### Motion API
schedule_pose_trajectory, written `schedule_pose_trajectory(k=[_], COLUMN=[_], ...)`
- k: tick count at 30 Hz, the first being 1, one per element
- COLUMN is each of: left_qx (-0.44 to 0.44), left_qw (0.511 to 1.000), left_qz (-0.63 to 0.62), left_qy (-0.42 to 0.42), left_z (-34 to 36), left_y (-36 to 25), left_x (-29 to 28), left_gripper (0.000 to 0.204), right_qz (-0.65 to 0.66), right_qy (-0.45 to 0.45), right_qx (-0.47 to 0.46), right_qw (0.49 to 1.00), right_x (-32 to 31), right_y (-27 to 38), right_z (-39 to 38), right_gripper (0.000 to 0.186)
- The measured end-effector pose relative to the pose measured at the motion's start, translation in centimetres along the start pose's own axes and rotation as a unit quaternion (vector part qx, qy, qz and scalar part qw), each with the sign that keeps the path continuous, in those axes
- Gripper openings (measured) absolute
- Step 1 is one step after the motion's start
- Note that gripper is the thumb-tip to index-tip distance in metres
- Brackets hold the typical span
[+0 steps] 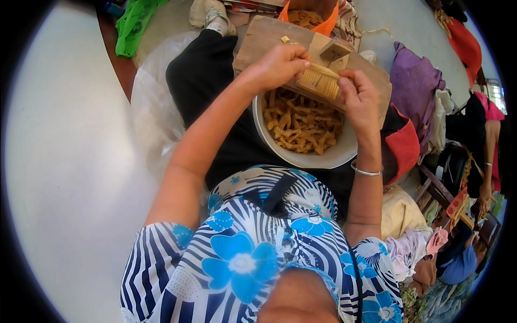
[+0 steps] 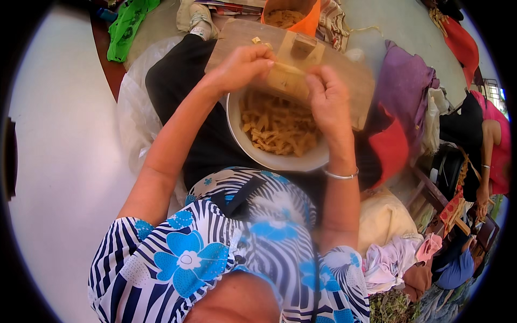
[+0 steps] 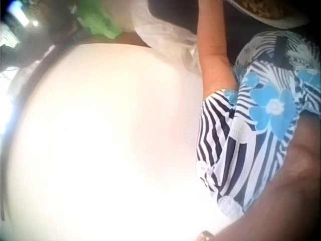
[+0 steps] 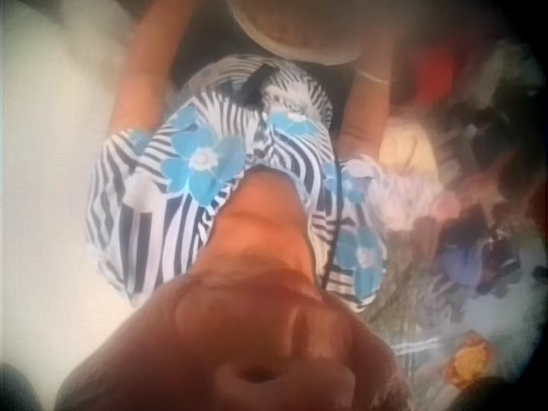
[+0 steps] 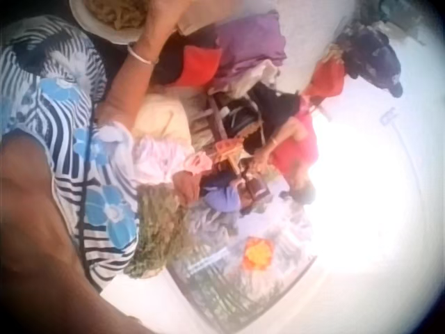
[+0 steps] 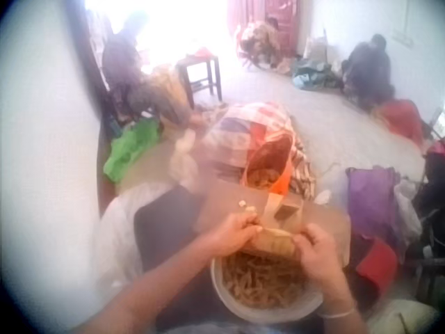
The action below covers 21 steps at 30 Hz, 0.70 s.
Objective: The person pulls strips of plant material across a small blade mounted on a wooden block to create thin ribbons and collects them in a bowl.
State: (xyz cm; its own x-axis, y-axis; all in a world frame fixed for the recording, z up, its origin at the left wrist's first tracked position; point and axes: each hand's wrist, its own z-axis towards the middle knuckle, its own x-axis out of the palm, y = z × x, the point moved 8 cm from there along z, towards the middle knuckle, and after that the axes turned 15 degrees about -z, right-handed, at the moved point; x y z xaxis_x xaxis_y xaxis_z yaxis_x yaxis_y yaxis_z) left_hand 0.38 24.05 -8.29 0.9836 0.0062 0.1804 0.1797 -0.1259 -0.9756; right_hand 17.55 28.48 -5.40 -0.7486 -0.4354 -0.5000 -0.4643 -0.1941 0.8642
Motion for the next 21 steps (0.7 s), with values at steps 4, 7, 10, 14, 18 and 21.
schedule_pose_trajectory(k=[4, 7, 10, 14, 18, 21], left_qx=[0.047, 0.054, 0.06, -0.009, -0.071, -0.115], left_qw=[0.994, 0.969, 0.953, 0.996, 0.987, 0.992], left_qz=[0.093, 0.217, 0.272, 0.072, -0.147, -0.015], left_qy=[-0.032, -0.109, -0.119, -0.053, -0.003, 0.05], left_z=[1.3, 1.4, 0.4, -3.3, -4.7, -5.5], left_y=[0.3, 0.7, 0.2, -0.3, 1.0, -0.7], left_x=[0.1, -1.2, -1.7, 2.9, 6.8, 5.5], left_gripper=[0.015, 0.016, 0.017, 0.018, 0.018, 0.02], right_qz=[-0.112, -0.269, -0.301, -0.304, -0.229, -0.236], right_qy=[-0.063, -0.036, -0.044, -0.186, -0.108, -0.03], right_qx=[-0.116, -0.076, -0.153, -0.258, -0.16, -0.1], right_qw=[0.985, 0.959, 0.94, 0.898, 0.954, 0.966], right_x=[0.0, 0.4, -0.8, -0.8, 0.5, 0.6], right_y=[0.1, -1.0, 0.6, 6.1, 4.8, 2.6], right_z=[0.5, 0.5, -1.6, -4.6, -3.8, -3.7], right_gripper=[0.01, 0.011, 0.012, 0.011, 0.011, 0.016])
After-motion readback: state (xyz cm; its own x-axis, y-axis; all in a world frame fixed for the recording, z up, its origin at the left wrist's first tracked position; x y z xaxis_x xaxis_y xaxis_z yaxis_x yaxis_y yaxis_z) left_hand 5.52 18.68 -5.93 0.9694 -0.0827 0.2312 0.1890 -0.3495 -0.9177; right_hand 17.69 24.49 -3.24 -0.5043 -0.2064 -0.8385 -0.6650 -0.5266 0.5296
